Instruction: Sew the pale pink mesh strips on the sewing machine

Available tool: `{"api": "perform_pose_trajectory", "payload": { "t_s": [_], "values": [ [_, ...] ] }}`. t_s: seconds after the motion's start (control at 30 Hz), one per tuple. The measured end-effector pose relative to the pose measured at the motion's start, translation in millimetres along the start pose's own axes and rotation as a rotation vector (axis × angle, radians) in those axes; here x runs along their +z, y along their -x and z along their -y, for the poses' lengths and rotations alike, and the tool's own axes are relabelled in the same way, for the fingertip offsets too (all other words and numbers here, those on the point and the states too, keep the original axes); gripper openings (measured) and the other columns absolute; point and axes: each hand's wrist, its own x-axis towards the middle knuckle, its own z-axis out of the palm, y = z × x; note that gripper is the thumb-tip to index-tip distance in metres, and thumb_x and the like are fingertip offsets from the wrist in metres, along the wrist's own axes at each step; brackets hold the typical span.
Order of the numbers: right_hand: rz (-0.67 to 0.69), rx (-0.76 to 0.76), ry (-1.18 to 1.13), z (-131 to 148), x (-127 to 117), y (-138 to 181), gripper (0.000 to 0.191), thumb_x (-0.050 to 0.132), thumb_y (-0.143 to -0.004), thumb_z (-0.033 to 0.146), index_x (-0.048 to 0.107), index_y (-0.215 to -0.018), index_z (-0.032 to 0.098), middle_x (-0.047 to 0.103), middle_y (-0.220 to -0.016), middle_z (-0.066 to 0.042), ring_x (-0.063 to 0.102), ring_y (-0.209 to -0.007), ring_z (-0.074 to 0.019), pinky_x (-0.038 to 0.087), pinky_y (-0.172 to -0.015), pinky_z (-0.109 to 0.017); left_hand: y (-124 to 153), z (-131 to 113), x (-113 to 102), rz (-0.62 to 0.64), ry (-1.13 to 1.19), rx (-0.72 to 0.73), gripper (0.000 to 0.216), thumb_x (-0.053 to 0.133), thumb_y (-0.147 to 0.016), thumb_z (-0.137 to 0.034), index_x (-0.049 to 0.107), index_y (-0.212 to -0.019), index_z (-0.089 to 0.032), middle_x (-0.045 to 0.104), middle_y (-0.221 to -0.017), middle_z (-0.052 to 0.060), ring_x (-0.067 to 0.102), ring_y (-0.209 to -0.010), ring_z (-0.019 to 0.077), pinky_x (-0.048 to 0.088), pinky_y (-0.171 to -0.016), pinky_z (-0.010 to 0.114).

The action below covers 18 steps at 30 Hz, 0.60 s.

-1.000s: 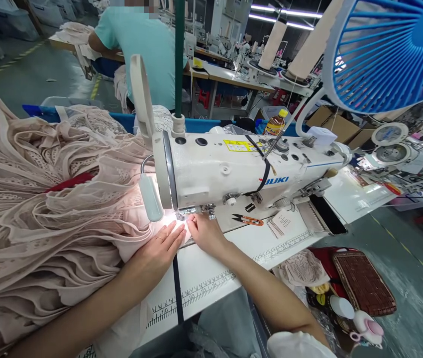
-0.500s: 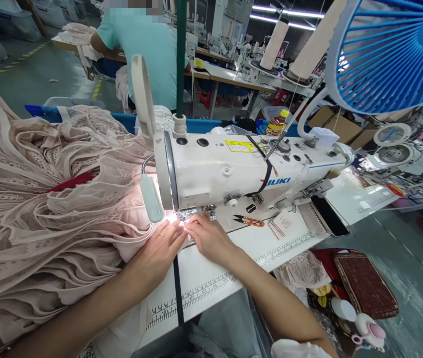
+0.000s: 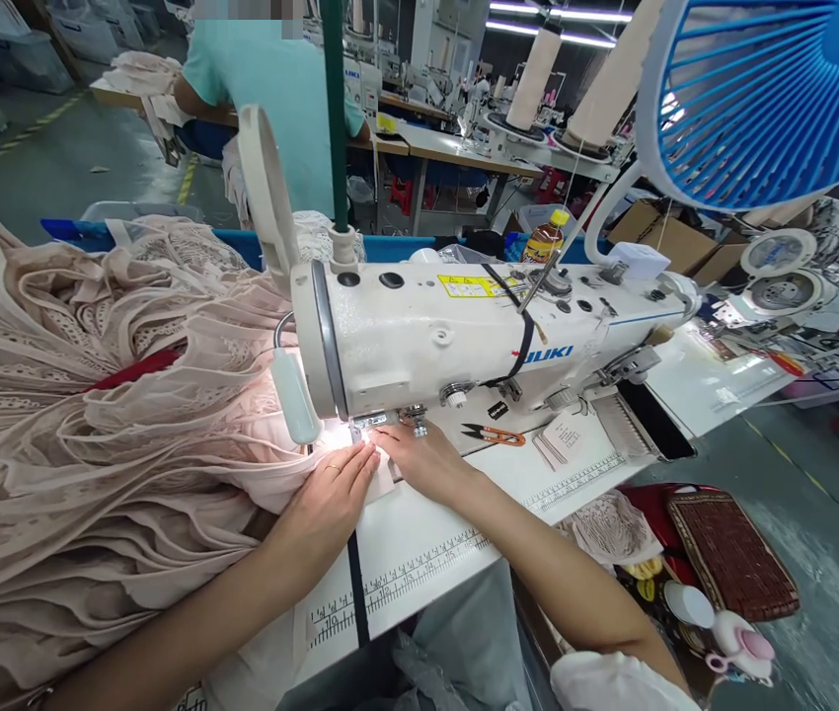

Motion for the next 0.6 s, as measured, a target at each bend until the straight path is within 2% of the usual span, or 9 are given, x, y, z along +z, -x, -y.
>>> {"api": "perform_pose_trajectory", "payload": {
  "t_s": [0.23, 0.37, 0.6],
  "values": [
    [0.036, 0.036, -0.035, 0, -2, 0, 0.052, 0.034, -0.093, 0.008, 0.056, -0.137, 0.024, 0.067, -0.120, -0.007, 0.059, -0.107, -0.0216, 0.049, -0.093, -0.036, 0, 3, -10, 0.010, -0.061, 0.019, 0.044, 0.034, -0.091, 0.001, 0.058, -0.128, -0.003, 0.063, -0.132, 0.020, 0.057, -0.127, 0.0264, 0.046, -0.105, 0.043],
    [0.012, 0.033, -0.070, -3, 0, 0, 0.054, 0.034, -0.092, 0.007, 0.057, -0.136, 0.028, 0.064, -0.128, -0.004, 0.057, -0.109, -0.0213, 0.050, -0.090, -0.034, 0, 6, -14, 0.003, -0.062, 0.020, 0.044, 0.032, -0.092, 0.000, 0.060, -0.126, -0.004, 0.065, -0.130, 0.018, 0.059, -0.125, 0.0250, 0.047, -0.105, 0.041],
    [-0.057, 0.039, -0.095, 3, -2, -3, 0.048, 0.035, -0.093, 0.009, 0.063, -0.128, 0.026, 0.069, -0.109, -0.007, 0.057, -0.103, -0.0236, 0.047, -0.096, -0.038, 2, 12, -4, -0.056, 0.000, 0.004, 0.042, 0.032, -0.094, -0.002, 0.060, -0.126, -0.005, 0.065, -0.129, 0.019, 0.058, -0.126, 0.0263, 0.048, -0.104, 0.043]
  ]
}}
